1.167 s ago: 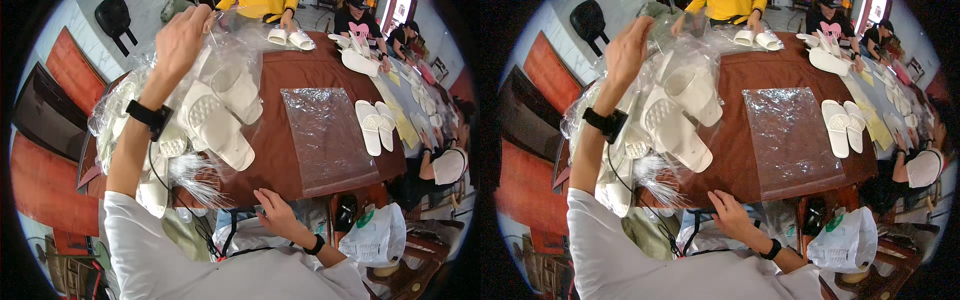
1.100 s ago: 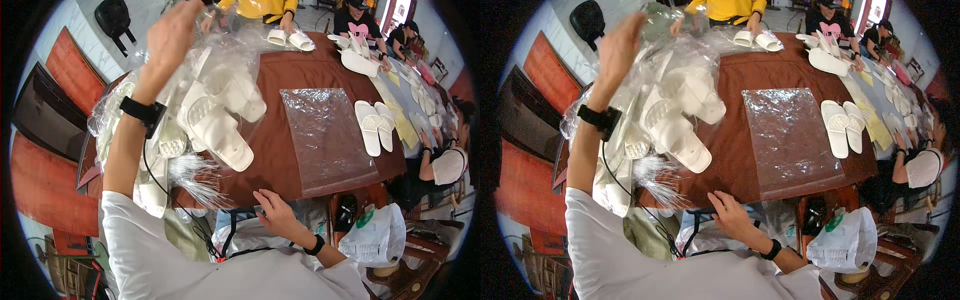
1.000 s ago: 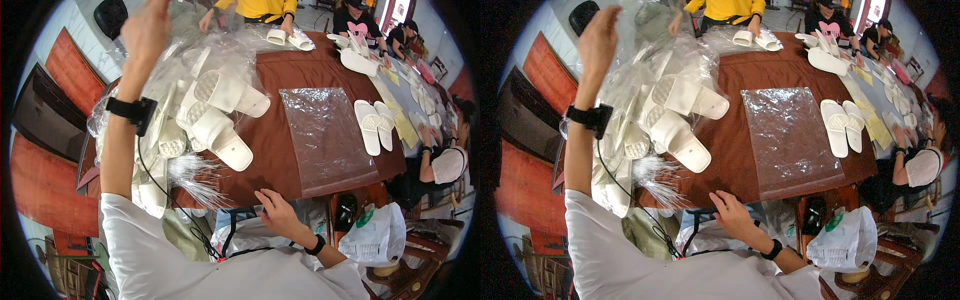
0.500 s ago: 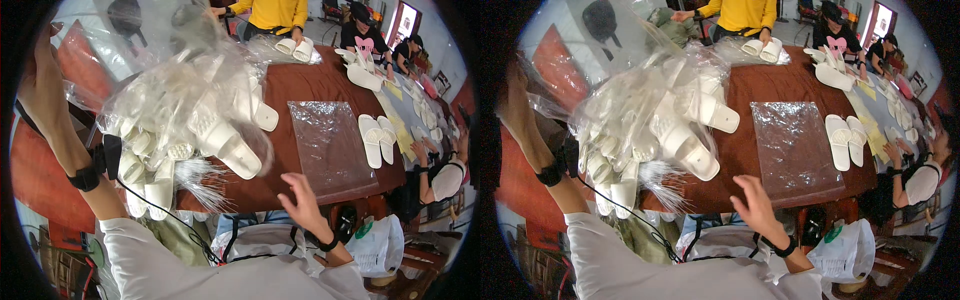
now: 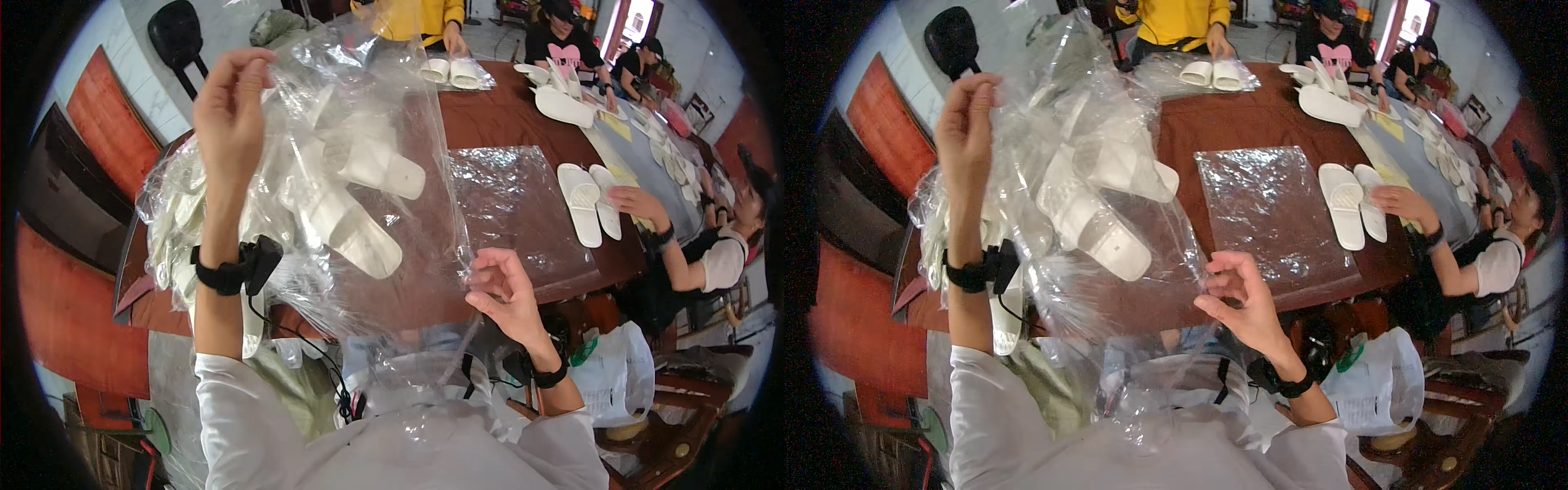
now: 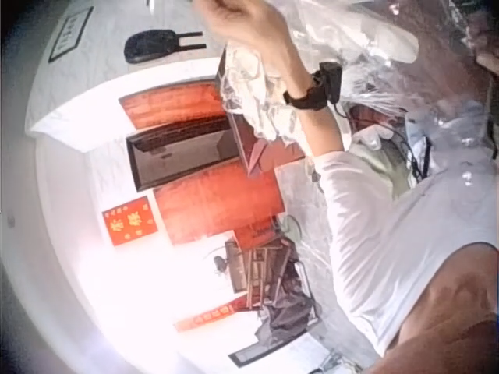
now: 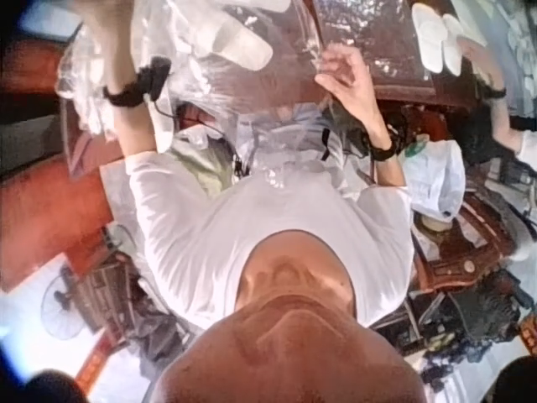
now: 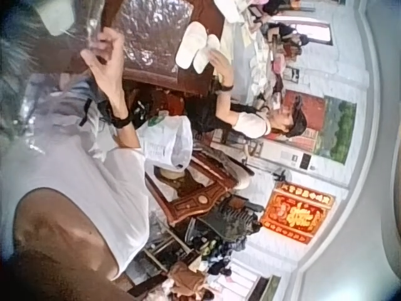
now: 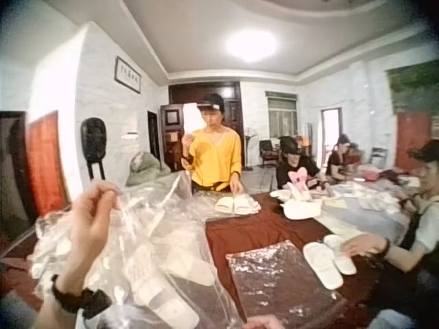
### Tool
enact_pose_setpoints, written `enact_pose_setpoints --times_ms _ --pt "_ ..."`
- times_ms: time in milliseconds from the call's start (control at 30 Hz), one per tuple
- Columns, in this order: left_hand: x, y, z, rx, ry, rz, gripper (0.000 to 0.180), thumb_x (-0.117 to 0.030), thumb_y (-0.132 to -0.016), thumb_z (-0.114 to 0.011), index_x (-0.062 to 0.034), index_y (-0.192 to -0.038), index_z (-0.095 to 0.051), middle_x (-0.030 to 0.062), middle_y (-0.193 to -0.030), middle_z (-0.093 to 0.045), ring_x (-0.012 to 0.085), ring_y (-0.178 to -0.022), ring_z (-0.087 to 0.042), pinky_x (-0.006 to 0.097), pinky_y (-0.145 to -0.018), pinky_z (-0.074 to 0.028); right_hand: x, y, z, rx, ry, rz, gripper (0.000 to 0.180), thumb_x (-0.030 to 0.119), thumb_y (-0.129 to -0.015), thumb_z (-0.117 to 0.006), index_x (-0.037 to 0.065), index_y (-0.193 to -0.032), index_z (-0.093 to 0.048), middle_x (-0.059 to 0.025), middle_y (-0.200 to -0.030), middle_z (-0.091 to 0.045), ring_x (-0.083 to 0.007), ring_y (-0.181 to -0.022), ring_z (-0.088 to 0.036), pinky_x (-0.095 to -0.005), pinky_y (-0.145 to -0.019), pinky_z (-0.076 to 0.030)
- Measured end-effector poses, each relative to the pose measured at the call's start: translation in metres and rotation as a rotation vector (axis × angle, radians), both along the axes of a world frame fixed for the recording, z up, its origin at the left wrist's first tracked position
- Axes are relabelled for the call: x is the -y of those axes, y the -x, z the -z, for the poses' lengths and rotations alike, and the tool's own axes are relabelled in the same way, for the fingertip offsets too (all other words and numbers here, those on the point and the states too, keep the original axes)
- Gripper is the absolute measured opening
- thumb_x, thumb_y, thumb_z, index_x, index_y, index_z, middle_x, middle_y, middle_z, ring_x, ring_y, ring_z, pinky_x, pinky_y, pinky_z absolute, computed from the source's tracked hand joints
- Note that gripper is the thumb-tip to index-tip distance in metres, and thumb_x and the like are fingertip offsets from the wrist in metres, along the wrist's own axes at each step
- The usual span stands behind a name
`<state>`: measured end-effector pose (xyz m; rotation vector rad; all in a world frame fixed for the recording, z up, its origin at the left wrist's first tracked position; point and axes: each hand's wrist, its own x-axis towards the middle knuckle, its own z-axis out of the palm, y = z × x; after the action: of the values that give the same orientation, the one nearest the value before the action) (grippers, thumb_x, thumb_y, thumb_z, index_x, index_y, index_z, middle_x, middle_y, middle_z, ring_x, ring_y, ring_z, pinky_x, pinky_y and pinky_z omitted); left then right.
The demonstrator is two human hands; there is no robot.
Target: Removing pairs of sandals from a large sack and placing them into individual plastic bags for packaging in a workshop.
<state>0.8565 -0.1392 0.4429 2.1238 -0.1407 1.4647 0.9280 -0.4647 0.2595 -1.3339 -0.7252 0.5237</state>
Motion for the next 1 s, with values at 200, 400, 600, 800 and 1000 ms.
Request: enact_pose_setpoints --times_ms 200,400,600,800,1000 --pt "0.011 -0.066 0.060 -0.106 0.169 0.070 0.013 -0.009 -0.094 -0.050 -0.0021 -0.094 -0.061 -0.0022 -0.073 -0.055 0.0036 -0.066 -0.047 0.018 -0.058 -0.037 0.037 -0.007 0.025 0.024 0.035 0.159 0.045 -0.002 -0.077 -0.070 0.006 -0.114 -0.045 -0.0024 -0.104 -0.050 -0.0086 -0.087 -0.056 -0.0224 -0.070 -0.048" --pt "0.013 -0.110 0.114 -0.314 0.111 -0.087 0.010 -0.010 -0.089 -0.054 -0.0075 -0.095 -0.062 0.0068 -0.069 -0.063 0.0156 -0.060 -0.059 0.028 -0.056 -0.044 0.073 -0.029 0.037 0.022 0.149 0.416 0.006 0.009 -0.090 -0.058 0.004 -0.090 -0.055 0.0017 -0.077 -0.056 -0.0043 -0.065 -0.052 -0.0198 -0.056 -0.043" --pt "0.035 -0.143 0.143 -0.482 0.043 -0.074 0.011 -0.016 -0.088 -0.054 -0.0096 -0.092 -0.062 0.0107 -0.070 -0.064 0.0296 -0.066 -0.062 0.037 -0.060 -0.047 0.110 -0.070 0.047 -0.031 0.103 0.502 0.011 0.014 -0.093 -0.055 0.005 -0.086 -0.053 0.0020 -0.076 -0.057 -0.0040 -0.068 -0.050 -0.0190 -0.062 -0.041" --pt "0.038 -0.171 0.167 -0.615 0.091 0.060 0.015 -0.020 -0.087 -0.056 -0.0066 -0.091 -0.062 0.0096 -0.071 -0.065 0.0241 -0.065 -0.064 0.034 -0.061 -0.047 0.130 -0.099 0.045 -0.156 0.190 0.402 0.011 0.016 -0.091 -0.057 0.006 -0.095 -0.056 0.0010 -0.076 -0.058 -0.0063 -0.066 -0.054 -0.0208 -0.059 -0.043" --pt "0.027 -0.203 0.178 -0.938 0.293 0.328 0.023 -0.022 -0.087 -0.057 0.0004 -0.087 -0.065 0.0053 -0.073 -0.066 0.0119 -0.068 -0.062 0.028 -0.063 -0.047 0.143 -0.118 0.041 -0.324 0.141 0.485 0.011 0.019 -0.090 -0.057 0.010 -0.096 -0.056 0.0028 -0.072 -0.055 -0.0091 -0.065 -0.057 -0.0221 -0.055 -0.044"
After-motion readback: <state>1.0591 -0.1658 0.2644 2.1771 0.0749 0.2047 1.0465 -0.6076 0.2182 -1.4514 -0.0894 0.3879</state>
